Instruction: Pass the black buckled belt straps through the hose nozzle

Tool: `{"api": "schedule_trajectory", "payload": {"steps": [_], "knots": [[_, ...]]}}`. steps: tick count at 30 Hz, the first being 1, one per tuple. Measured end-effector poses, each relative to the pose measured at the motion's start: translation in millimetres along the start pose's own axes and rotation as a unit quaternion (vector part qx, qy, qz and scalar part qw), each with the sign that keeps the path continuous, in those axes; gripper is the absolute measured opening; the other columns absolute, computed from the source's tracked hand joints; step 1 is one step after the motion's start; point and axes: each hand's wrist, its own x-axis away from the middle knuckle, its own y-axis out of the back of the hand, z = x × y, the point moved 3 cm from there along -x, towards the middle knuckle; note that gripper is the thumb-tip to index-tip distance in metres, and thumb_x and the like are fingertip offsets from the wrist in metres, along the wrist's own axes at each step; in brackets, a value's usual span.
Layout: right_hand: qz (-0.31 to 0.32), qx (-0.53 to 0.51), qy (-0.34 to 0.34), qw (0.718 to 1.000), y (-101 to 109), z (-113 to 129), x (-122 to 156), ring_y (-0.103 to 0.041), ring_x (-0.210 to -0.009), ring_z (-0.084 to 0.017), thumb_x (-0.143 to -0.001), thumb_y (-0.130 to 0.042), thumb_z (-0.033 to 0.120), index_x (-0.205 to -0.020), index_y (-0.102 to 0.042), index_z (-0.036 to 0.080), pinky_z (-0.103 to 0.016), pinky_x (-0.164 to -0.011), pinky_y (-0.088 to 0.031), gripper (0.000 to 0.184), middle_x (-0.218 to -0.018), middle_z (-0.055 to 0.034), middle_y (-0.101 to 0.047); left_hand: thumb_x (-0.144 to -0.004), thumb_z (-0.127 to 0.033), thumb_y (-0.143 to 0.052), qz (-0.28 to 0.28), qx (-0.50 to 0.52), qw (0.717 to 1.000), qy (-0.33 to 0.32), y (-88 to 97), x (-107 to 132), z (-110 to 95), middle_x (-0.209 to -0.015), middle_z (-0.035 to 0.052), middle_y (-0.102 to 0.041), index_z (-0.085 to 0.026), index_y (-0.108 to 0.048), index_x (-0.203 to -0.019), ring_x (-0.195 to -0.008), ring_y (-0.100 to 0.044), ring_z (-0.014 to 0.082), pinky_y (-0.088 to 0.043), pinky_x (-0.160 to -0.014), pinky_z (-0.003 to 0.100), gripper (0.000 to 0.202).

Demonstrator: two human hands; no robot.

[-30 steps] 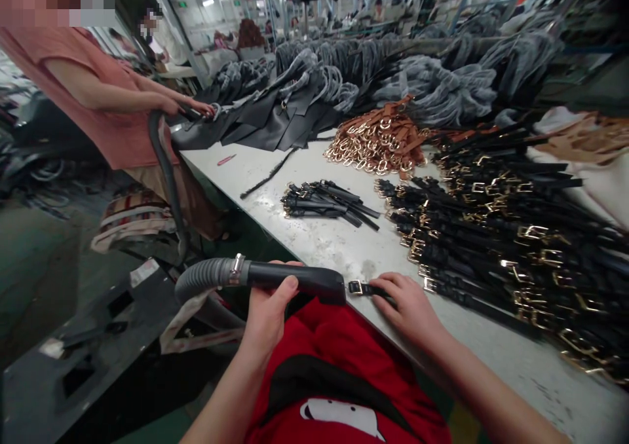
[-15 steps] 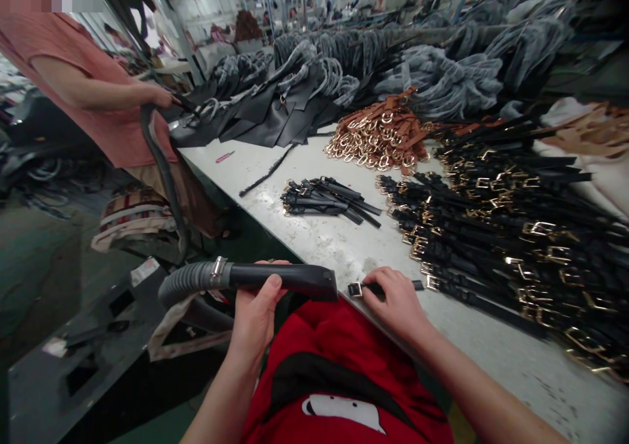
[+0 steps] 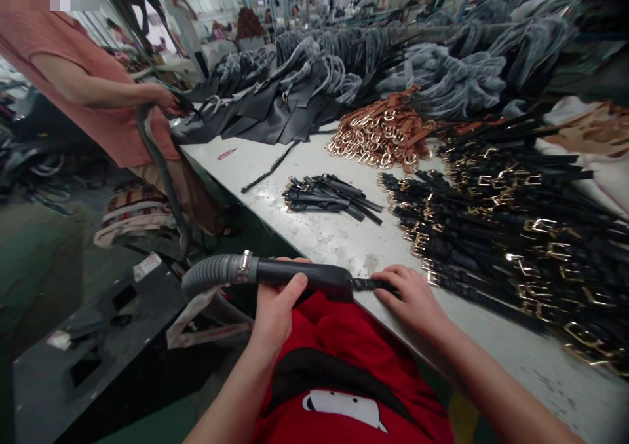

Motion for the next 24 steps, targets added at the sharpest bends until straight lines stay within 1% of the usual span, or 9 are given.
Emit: {"api": "schedule_trajectory", "payload": {"steps": [4,6,8,10,12,15,17,22,24], "knots": [[0.016,-0.027,-0.009,0.999,1,-6,-1,-0.053,-0.091,-0.021,-0.081,-0.052,0.028,-0.100,-0.062,0.023,-0.035,-0.078,-0.038,0.023,-0.097,-0.0060,-0.061,-0.064,-0.027,-0.073,0.054,-0.039,0.998,-0.002,-35.1,-8,21,-0.089,0.0043,-0.068,-0.018,-0.059,-0.086,-0.085,-0.063,0.0189,-0.047,-0.084,0.035,0.028],[0.012,-0.045,-0.014,0.999,2,-8,-1,-0.052,-0.090,-0.021,-0.081,-0.051,0.025,-0.101,-0.061,0.021,-0.034,-0.078,-0.038,0.023,-0.097,-0.0070,-0.060,-0.063,-0.027,-0.074,0.080,-0.056,0.995,0.000,-44.7,-11,25,-0.089,0.0052,-0.068,-0.017,-0.060,-0.085,-0.085,-0.063,0.0199,-0.047,-0.084,0.035,0.028],[0.006,-0.058,-0.013,0.998,2,-9,0,-0.052,-0.091,-0.021,-0.082,-0.049,0.025,-0.102,-0.061,0.021,-0.035,-0.078,-0.039,0.024,-0.098,-0.0075,-0.060,-0.063,-0.028,-0.073,0.081,-0.073,0.994,0.006,-45.7,-13,22,-0.090,0.0058,-0.068,-0.017,-0.060,-0.085,-0.086,-0.063,0.0203,-0.047,-0.084,0.036,0.027],[0.003,-0.060,-0.009,0.998,2,-10,0,-0.052,-0.091,-0.022,-0.082,-0.049,0.025,-0.103,-0.061,0.021,-0.035,-0.079,-0.039,0.024,-0.099,-0.0076,-0.060,-0.064,-0.027,-0.072,0.067,-0.079,0.995,0.009,-43.6,-12,17,-0.092,0.0051,-0.068,-0.018,-0.060,-0.087,-0.086,-0.063,0.0202,-0.047,-0.084,0.037,0.027],[0.000,-0.056,-0.009,0.998,1,-11,1,-0.051,-0.091,-0.022,-0.082,-0.050,0.025,-0.103,-0.061,0.021,-0.035,-0.078,-0.038,0.024,-0.099,-0.0075,-0.060,-0.065,-0.026,-0.072,0.063,-0.085,0.994,-0.004,-45.4,-10,13,-0.092,0.0039,-0.068,-0.019,-0.059,-0.087,-0.086,-0.063,0.0196,-0.047,-0.084,0.036,0.027],[-0.007,-0.051,-0.015,0.999,1,-11,1,-0.051,-0.090,-0.021,-0.082,-0.049,0.024,-0.101,-0.061,0.020,-0.034,-0.078,-0.038,0.022,-0.098,-0.0076,-0.060,-0.065,-0.025,-0.072,0.097,-0.119,0.988,-0.017,-55.4,-6,14,-0.090,0.0041,-0.068,-0.019,-0.060,-0.086,-0.084,-0.063,0.0186,-0.048,-0.082,0.033,0.025],[-0.010,-0.050,-0.021,0.998,1,-12,1,-0.051,-0.089,-0.021,-0.082,-0.050,0.024,-0.100,-0.061,0.020,-0.033,-0.077,-0.038,0.021,-0.097,-0.0076,-0.059,-0.065,-0.025,-0.072,0.109,-0.131,0.985,-0.013,-57.6,-7,14,-0.089,0.0045,-0.068,-0.019,-0.061,-0.086,-0.082,-0.063,0.0186,-0.048,-0.080,0.032,0.024],[-0.011,-0.052,-0.017,0.998,1,-11,0,-0.051,-0.088,-0.021,-0.081,-0.051,0.025,-0.100,-0.062,0.021,-0.033,-0.076,-0.038,0.021,-0.095,-0.0068,-0.060,-0.065,-0.027,-0.072,0.064,-0.111,0.992,-0.013,-43.1,-16,9,-0.091,0.0041,-0.068,-0.019,-0.062,-0.087,-0.084,-0.063,0.0190,-0.048,-0.082,0.035,0.025],[-0.015,-0.052,-0.015,0.998,1,-11,0,-0.052,-0.088,-0.021,-0.081,-0.051,0.025,-0.100,-0.062,0.021,-0.033,-0.075,-0.038,0.022,-0.095,-0.0068,-0.060,-0.066,-0.028,-0.071,0.061,-0.107,0.992,-0.019,-44.0,-15,11,-0.091,0.0042,-0.068,-0.019,-0.062,-0.087,-0.084,-0.063,0.0189,-0.048,-0.082,0.035,0.025]]}}
